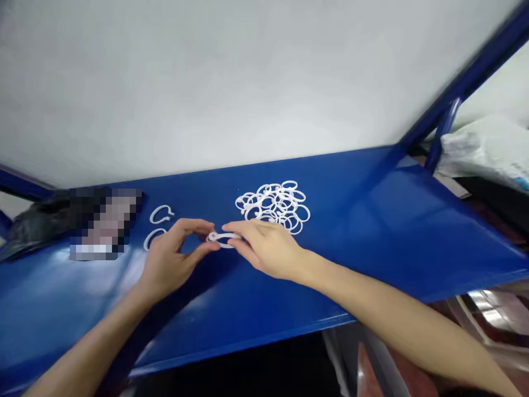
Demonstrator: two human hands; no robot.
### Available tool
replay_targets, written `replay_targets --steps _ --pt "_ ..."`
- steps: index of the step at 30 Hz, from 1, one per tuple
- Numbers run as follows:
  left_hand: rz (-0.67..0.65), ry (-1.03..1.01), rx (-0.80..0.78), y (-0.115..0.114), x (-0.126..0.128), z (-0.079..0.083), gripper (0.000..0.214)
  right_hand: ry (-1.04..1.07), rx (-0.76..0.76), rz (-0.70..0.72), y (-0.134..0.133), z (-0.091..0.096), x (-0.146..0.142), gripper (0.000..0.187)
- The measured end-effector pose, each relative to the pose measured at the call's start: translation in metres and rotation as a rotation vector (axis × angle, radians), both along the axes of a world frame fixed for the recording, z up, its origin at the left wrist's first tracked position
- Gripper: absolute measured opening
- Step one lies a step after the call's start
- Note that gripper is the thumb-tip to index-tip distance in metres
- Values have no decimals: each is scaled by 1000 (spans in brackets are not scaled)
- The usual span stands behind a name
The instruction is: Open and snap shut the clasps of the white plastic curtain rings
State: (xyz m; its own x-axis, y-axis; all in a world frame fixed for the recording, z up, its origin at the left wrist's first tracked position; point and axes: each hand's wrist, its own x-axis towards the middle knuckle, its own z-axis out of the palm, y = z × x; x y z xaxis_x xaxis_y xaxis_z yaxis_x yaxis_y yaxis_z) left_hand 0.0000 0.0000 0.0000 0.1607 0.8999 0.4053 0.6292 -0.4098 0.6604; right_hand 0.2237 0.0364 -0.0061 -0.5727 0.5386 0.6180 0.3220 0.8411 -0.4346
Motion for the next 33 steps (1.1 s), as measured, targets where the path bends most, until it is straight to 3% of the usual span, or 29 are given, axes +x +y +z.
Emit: replay_targets --steps 3,7,17,28,33 --pt "-53 -53 -80 0 -2 6 40 89 1 -30 -1 0 3 20" --pt "-94 -15 -144 2 0 10 21 110 0 -35 -2 0 5 26" --pt "-114 46 174 2 10 -3 16 25 -127 105 -10 3 2 19" --pt "-154 57 302 -3 11 -2 11 130 -47 127 -12 4 0 24" --pt "-154 49 326 -5 13 -5 11 166 -171 154 -16 6 1 25"
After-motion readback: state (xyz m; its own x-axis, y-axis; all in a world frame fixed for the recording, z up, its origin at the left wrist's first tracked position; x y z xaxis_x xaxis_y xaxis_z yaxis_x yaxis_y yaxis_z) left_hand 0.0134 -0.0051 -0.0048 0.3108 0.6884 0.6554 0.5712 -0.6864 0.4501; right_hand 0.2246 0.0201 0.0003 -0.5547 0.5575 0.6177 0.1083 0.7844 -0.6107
